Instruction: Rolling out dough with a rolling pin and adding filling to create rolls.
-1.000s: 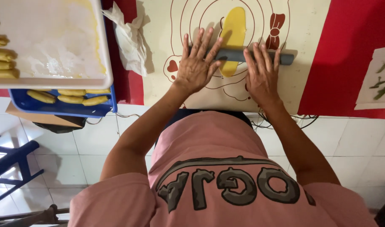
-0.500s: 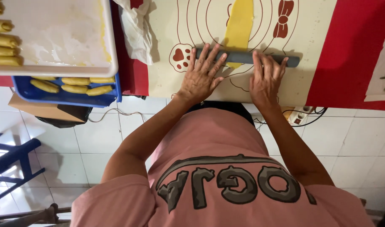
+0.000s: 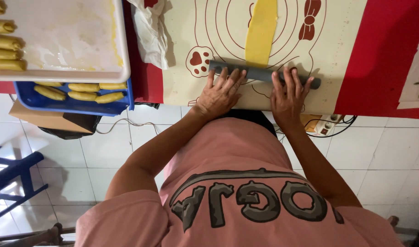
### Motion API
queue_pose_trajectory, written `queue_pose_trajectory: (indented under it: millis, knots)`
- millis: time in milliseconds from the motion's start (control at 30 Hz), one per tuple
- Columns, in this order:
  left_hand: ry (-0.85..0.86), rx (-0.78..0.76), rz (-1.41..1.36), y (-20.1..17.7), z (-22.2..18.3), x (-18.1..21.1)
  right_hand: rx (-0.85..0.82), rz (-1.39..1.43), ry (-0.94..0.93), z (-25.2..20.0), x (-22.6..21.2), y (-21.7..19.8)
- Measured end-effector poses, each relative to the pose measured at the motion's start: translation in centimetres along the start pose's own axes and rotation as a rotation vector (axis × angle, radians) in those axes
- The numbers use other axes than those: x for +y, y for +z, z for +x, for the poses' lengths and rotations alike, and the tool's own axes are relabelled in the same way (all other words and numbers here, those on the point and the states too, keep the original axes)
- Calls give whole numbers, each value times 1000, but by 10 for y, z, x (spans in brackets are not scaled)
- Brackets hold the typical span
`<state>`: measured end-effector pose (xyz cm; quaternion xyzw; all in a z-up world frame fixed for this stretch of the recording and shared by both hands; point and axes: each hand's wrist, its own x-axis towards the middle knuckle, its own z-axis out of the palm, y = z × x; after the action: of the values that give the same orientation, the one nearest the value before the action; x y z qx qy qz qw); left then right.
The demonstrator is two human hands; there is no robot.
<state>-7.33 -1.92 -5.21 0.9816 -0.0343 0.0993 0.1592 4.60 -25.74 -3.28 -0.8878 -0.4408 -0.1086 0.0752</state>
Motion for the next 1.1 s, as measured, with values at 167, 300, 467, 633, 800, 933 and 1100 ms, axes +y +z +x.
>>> queue_pose_trajectory:
  millis: [167, 300, 467, 633, 800, 933, 1100]
  knots:
    - [36, -19, 6, 3, 0, -1, 85, 199, -121, 5, 12, -4]
    - [50, -49, 0, -4, 6, -5, 76, 231, -162, 14, 17, -9]
    - [31, -11, -85, -20, 14, -11, 94, 262, -207, 16, 23, -9]
    - [42, 95, 20, -24, 37, -21, 58, 225, -180, 44, 39, -5]
    - [-37, 40, 68, -21, 51, -32, 46, 153, -162, 73, 68, 24]
    - [-23, 24, 25, -3, 54, -34, 43, 118, -168, 108, 93, 37]
    - [50, -62, -10, 12, 60, -25, -51, 144, -186, 145, 111, 36]
